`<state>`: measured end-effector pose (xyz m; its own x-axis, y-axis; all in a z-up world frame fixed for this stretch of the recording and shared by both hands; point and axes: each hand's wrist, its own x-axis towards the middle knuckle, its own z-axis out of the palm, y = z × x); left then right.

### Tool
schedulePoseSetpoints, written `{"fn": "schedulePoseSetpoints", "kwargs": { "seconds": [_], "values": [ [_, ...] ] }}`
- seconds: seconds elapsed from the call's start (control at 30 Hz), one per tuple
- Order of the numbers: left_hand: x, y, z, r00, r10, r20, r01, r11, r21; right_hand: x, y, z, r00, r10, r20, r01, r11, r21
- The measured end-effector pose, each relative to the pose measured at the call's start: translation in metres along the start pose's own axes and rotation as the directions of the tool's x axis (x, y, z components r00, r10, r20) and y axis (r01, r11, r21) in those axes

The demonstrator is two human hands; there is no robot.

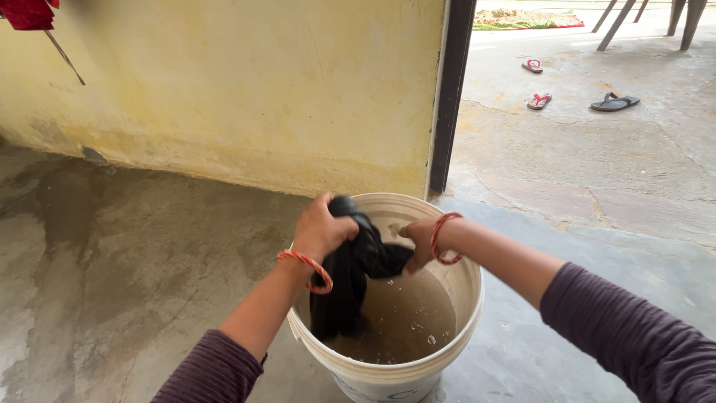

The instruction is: The person wipes a concrete floor by hand with a black cloth, then rinses and wrings the cloth in a white bucket of water.

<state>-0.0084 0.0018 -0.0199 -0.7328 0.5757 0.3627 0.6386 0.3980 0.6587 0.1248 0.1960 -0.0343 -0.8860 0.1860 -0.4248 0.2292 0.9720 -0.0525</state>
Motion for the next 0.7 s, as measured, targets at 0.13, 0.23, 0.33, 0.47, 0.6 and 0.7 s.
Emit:
{"fn": "schedulePoseSetpoints", "kwargs": {
  "seconds": [0.13,0.23,0.33,0.47,0.6,0.7],
  "values": [
    [0.0,0.036,-0.02,0.999,-0.031,-0.009,0.026,0.924,-0.381,0.008,-0.018,0.016,0.995,-0.06,-0.076,0.062,0.998,0.028],
    [0.0,0.065,-0.035,0.986,-0.13,0.106,0.166,0.67,-0.724,0.014,-0.031,0.032,0.953,-0.251,-0.173,0.273,0.955,0.118],
    [0.007,0.078,-0.044,0.973,-0.168,0.157,0.214,0.405,-0.889,0.009,-0.045,0.037,0.939,-0.339,0.058,0.273,0.838,0.472],
    [0.029,0.056,-0.035,0.969,-0.229,0.097,0.117,0.078,-0.99,0.007,-0.047,0.03,0.986,-0.163,0.04,0.056,0.542,0.838],
    [0.052,-0.003,-0.041,0.969,-0.23,0.094,0.073,-0.096,-0.993,0.01,-0.023,0.026,0.997,-0.071,0.03,-0.016,0.191,0.981],
    [0.037,-0.029,-0.052,0.993,-0.112,-0.032,-0.039,-0.06,-0.997,0.013,0.007,0.004,0.991,0.08,-0.104,0.098,0.077,0.992]
  ]
}}
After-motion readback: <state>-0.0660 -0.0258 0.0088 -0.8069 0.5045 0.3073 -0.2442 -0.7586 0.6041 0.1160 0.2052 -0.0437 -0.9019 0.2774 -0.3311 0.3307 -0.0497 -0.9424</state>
